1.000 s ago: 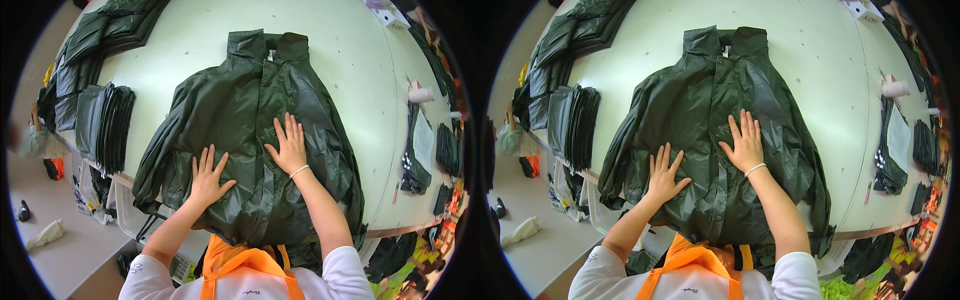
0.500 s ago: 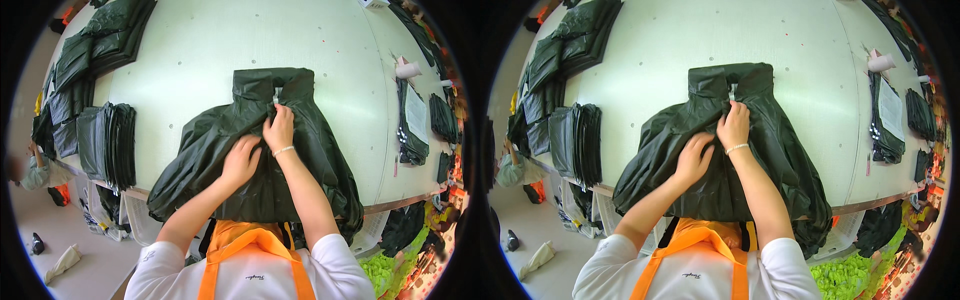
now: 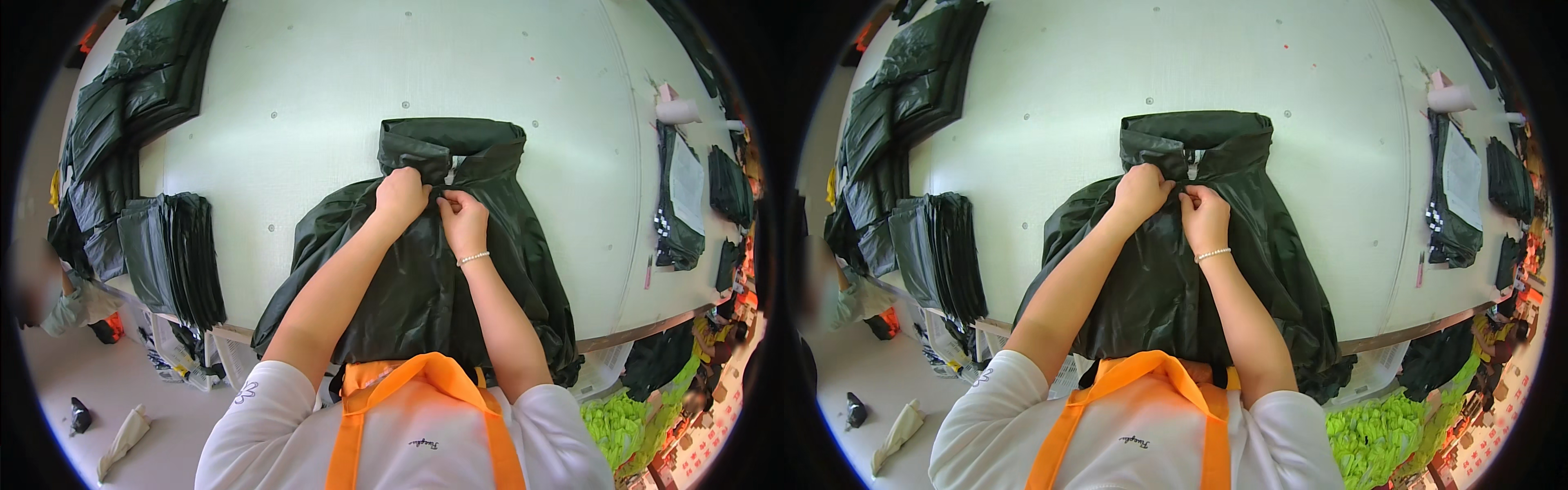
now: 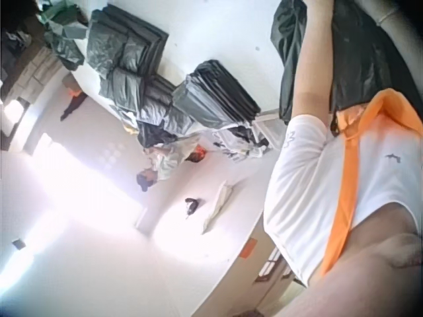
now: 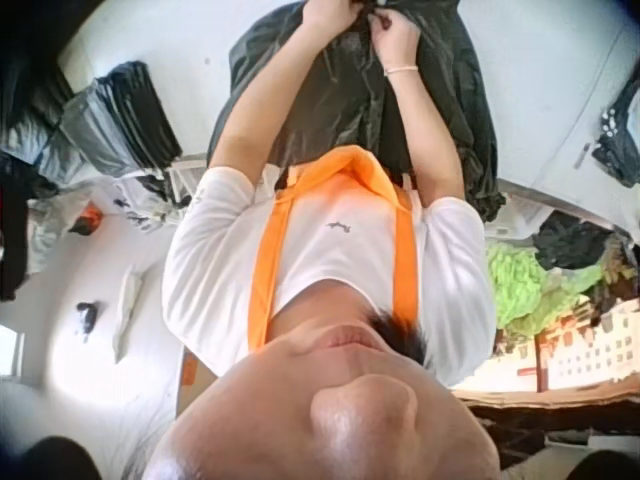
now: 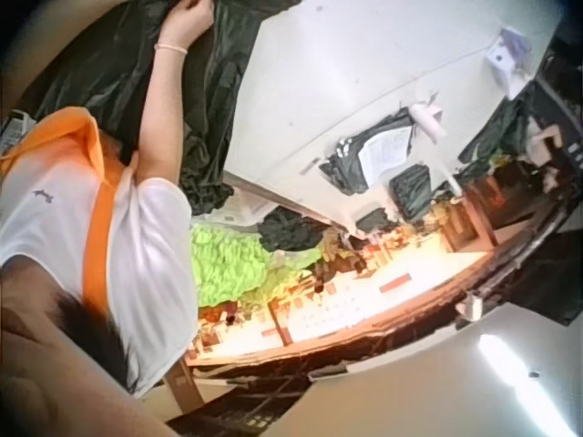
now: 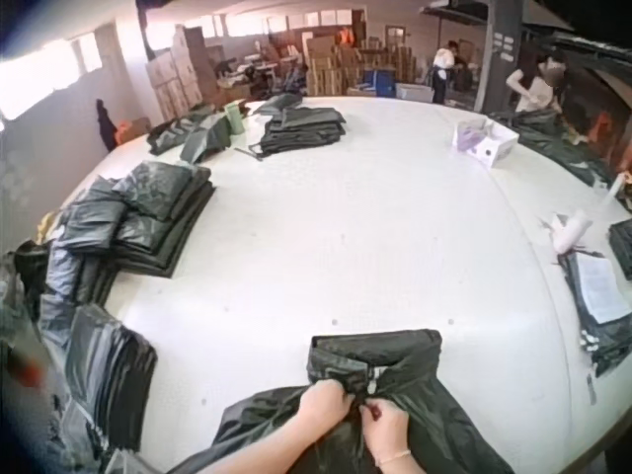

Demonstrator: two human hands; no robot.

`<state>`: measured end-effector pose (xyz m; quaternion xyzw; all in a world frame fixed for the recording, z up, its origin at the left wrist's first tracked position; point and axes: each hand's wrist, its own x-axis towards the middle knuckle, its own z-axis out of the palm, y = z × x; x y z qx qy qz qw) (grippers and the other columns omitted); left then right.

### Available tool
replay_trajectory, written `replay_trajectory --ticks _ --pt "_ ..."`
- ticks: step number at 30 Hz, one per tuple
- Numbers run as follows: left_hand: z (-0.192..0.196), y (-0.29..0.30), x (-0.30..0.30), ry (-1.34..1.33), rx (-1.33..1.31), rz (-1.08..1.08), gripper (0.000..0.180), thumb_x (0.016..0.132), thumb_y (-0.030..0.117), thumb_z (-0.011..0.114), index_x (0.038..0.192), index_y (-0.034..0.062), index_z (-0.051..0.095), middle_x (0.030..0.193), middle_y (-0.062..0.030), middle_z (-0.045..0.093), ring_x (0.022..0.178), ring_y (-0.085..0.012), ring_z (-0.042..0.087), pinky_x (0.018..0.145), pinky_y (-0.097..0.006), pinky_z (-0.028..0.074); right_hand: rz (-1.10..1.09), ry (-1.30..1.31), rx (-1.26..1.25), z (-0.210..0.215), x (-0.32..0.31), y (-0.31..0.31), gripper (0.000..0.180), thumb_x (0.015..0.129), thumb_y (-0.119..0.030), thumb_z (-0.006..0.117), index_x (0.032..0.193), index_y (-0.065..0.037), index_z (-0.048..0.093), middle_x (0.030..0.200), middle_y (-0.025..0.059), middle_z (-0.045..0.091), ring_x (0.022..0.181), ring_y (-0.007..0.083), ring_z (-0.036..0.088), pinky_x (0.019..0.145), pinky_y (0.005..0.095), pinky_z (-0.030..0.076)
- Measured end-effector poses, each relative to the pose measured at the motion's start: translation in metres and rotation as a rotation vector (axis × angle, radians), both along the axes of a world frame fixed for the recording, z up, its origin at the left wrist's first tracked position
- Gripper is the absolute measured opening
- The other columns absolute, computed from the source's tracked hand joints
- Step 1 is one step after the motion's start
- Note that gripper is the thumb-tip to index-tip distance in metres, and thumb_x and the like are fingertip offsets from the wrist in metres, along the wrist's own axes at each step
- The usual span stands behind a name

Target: The person retrieves a dark green jacket from a basket, lays it on a table, and folds it by hand. They smooth the fabric, fold the sleeves and body, and place the finished jacket on a stack of similar folded items.

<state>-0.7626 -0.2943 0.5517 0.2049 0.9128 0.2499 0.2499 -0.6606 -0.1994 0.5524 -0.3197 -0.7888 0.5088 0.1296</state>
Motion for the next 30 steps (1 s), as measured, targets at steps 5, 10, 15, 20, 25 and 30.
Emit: replay_trajectory --ticks 5,10,15,20,25,30 --pt "0.005 -0.007 -0.006 -0.493 0.322 0.176 0.026 0.088 0.02 0.059 0.073 -0.0016 0.058 0.06 -0.007 0.06 0.049 -0.0111 0.059 0.046 -0.025 0.045 0.117 -0.036 0.293 0.004 -0.005 0.001 0.007 0.076 -0.003 0.064 0.082 0.001 0.065 0.077 0.0129 0.062 0.064 0.0315 0.061 0.058 0.0378 0.049" --pt "0.006 -0.009 -0.007 -0.546 0.418 0.19 0.026 0.088 0.018 0.058 0.072 -0.002 0.057 0.059 -0.006 0.059 0.045 -0.0108 0.054 0.044 -0.025 0.044 0.252 -0.079 0.423 0.012 -0.01 -0.004 0.007 0.081 -0.005 0.059 0.084 0.001 0.063 0.078 0.0128 0.057 0.071 0.0331 0.058 0.062 0.0402 0.048" --pt "-0.002 -0.007 -0.007 -0.459 0.442 0.175 0.026 0.087 0.016 0.058 0.069 -0.0028 0.058 0.056 -0.0064 0.058 0.045 -0.0117 0.054 0.043 -0.026 0.043 0.47 -0.205 0.655 0.016 -0.016 -0.017 0.008 0.078 -0.004 0.056 0.081 0.002 0.06 0.084 0.0144 0.055 0.078 0.0301 0.058 0.068 0.0373 0.051" --pt "0.0 -0.009 -0.002 -0.409 0.423 0.218 0.026 0.082 0.02 0.062 0.07 -0.0024 0.06 0.057 -0.0087 0.06 0.046 -0.0138 0.055 0.046 -0.028 0.044 0.479 -0.179 0.692 0.014 -0.006 -0.022 0.01 0.077 -0.006 0.057 0.079 0.002 0.062 0.084 0.0138 0.056 0.079 0.0273 0.059 0.068 0.0344 0.053" --pt "-0.008 -0.007 -0.01 -0.304 0.375 0.156 0.026 0.078 0.022 0.064 0.071 -0.0031 0.064 0.059 -0.011 0.061 0.055 -0.0171 0.058 0.055 -0.032 0.046 0.593 -0.241 0.963 0.006 -0.009 -0.029 0.011 0.073 -0.008 0.057 0.075 0.0 0.064 0.083 0.0131 0.057 0.078 0.0251 0.059 0.066 0.032 0.053" --pt "0.0 -0.008 -0.01 -0.452 0.358 0.249 0.022 0.08 0.019 0.063 0.074 -0.003 0.062 0.06 -0.0105 0.06 0.056 -0.0181 0.059 0.057 -0.033 0.047 0.586 -0.234 0.814 0.021 -0.012 -0.023 0.016 0.079 -0.008 0.053 0.076 0.002 0.065 0.09 0.0156 0.058 0.083 0.0274 0.06 0.068 0.0344 0.053"
